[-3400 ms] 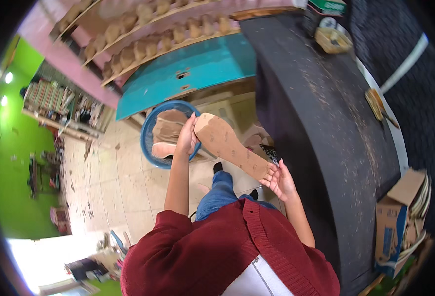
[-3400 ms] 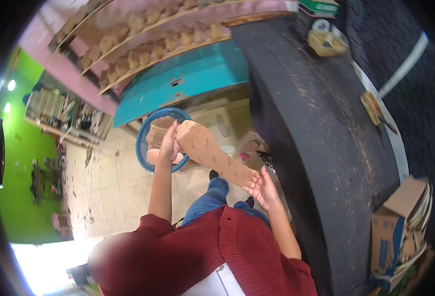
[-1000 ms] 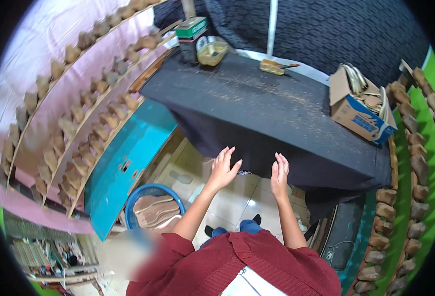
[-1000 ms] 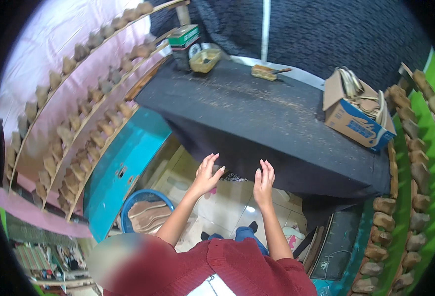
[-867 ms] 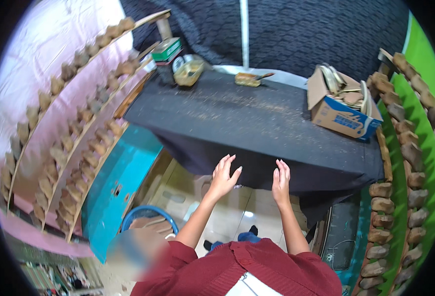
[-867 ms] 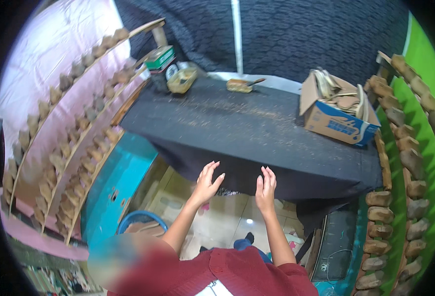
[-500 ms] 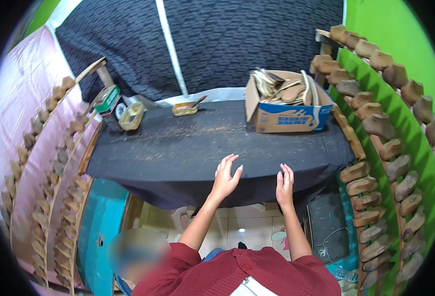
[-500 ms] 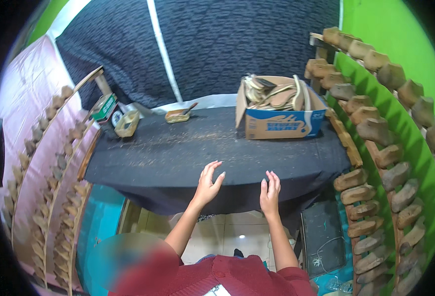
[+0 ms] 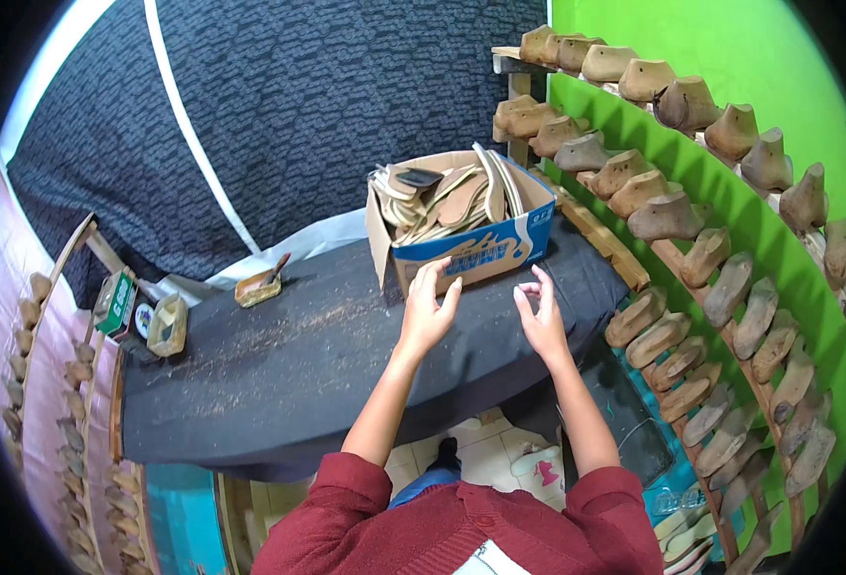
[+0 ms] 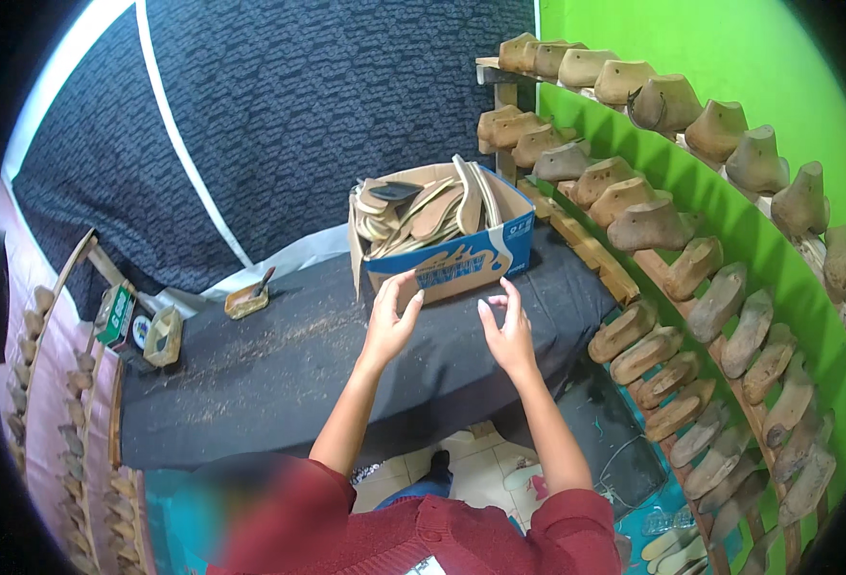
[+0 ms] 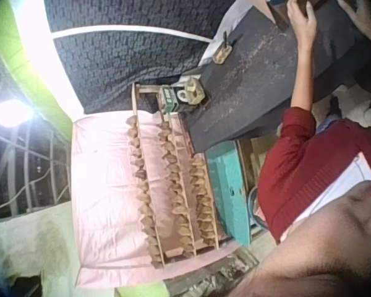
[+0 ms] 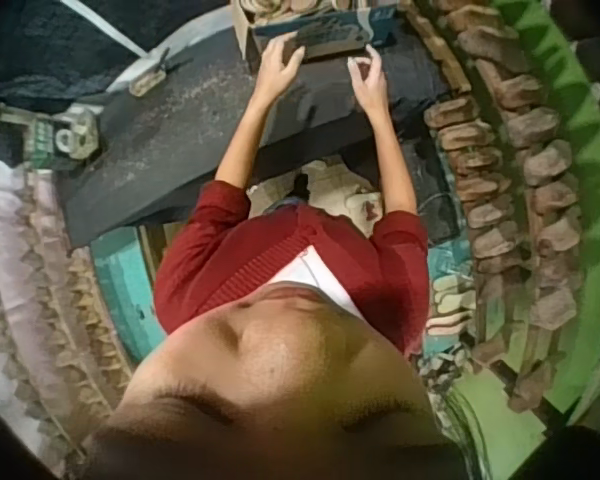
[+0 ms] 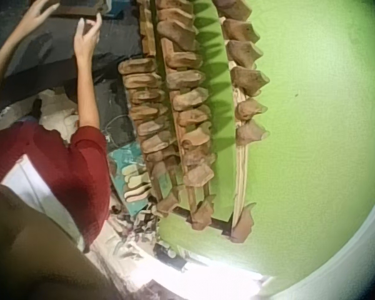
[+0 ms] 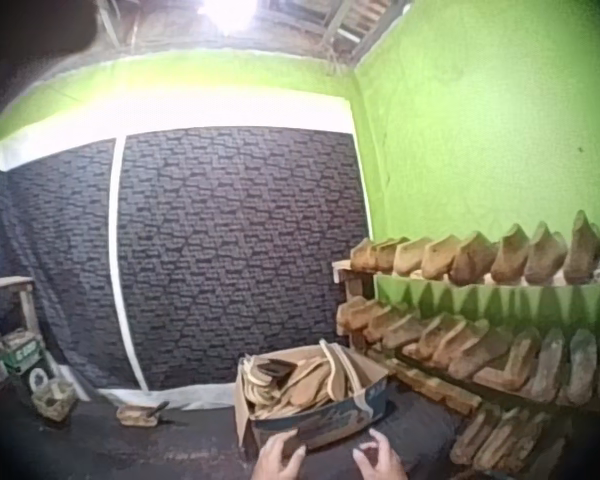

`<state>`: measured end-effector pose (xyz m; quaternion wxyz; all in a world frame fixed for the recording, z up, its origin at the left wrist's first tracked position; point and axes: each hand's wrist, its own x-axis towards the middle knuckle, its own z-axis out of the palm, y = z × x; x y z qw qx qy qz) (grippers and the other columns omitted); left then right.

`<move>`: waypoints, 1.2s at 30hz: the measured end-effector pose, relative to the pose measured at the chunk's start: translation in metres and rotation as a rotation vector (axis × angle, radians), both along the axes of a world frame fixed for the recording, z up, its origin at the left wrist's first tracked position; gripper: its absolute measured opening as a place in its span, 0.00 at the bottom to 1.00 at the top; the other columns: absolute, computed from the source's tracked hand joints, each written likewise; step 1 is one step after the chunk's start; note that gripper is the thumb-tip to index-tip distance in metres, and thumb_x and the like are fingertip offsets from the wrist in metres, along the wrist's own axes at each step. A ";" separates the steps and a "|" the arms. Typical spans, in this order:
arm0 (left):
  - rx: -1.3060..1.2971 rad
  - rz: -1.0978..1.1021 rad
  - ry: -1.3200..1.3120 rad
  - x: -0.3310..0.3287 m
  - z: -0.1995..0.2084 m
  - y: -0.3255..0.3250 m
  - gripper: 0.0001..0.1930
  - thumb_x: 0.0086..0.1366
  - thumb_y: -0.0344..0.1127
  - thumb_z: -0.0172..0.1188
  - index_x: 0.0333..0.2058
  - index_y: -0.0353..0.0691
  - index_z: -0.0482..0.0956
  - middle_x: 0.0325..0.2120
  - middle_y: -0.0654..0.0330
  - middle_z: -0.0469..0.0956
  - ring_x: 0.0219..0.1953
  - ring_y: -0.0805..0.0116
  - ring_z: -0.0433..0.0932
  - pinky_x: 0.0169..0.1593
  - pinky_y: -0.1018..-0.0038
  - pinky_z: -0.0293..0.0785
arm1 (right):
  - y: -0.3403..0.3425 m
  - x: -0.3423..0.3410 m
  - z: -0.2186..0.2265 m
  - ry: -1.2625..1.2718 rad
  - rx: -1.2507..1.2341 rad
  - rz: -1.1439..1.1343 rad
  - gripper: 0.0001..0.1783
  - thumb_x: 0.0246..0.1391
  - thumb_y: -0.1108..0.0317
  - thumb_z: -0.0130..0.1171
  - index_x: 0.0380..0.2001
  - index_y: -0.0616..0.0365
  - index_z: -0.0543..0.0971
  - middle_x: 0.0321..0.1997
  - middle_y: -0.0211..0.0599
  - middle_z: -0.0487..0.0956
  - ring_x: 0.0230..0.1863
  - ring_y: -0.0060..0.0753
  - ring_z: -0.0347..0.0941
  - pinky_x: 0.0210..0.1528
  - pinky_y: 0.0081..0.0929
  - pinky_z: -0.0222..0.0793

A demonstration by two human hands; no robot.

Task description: The person takes shoe insoles from a cardboard box, applies adhesive to each insole using a brush, and places them into a plastic basket on the floor.

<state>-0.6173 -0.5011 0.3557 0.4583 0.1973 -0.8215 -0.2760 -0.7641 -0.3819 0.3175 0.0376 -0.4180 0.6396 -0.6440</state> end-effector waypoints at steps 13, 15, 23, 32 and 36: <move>-0.322 0.175 -0.047 -0.021 0.003 -0.060 0.15 0.47 0.32 0.55 0.36 0.36 0.69 0.36 0.54 0.69 0.44 0.56 0.65 0.47 0.67 0.61 | -0.126 -0.074 0.083 0.347 0.539 -0.371 0.37 0.42 0.42 0.46 0.49 0.59 0.60 0.34 0.43 0.74 0.42 0.46 0.67 0.46 0.44 0.54; -0.308 0.164 -0.033 -0.025 0.004 -0.066 0.15 0.47 0.32 0.55 0.36 0.37 0.69 0.35 0.54 0.69 0.43 0.56 0.65 0.47 0.67 0.61 | -0.136 -0.079 0.087 0.357 0.620 -0.363 0.38 0.42 0.41 0.44 0.49 0.60 0.60 0.35 0.47 0.74 0.43 0.48 0.67 0.46 0.44 0.53; -0.233 0.093 -0.004 -0.025 0.005 -0.081 0.13 0.47 0.31 0.55 0.34 0.37 0.69 0.34 0.56 0.70 0.43 0.56 0.65 0.47 0.68 0.60 | -0.155 -0.092 0.090 0.283 0.687 -0.321 0.36 0.42 0.42 0.42 0.46 0.62 0.60 0.33 0.53 0.74 0.41 0.47 0.70 0.48 0.41 0.52; -0.168 0.008 0.004 -0.019 0.004 -0.078 0.16 0.47 0.31 0.56 0.37 0.37 0.68 0.36 0.54 0.68 0.45 0.55 0.63 0.50 0.66 0.56 | -0.146 -0.122 0.079 -0.075 0.399 -0.208 0.34 0.39 0.47 0.50 0.44 0.63 0.62 0.30 0.47 0.73 0.33 0.35 0.71 0.34 0.27 0.64; -0.136 -0.004 -0.002 -0.016 0.008 -0.073 0.17 0.48 0.32 0.56 0.39 0.37 0.67 0.39 0.53 0.66 0.46 0.55 0.61 0.50 0.66 0.56 | -0.131 -0.118 0.081 -0.246 0.214 -0.065 0.25 0.43 0.54 0.53 0.39 0.61 0.64 0.21 0.24 0.64 0.20 0.15 0.57 0.24 0.14 0.55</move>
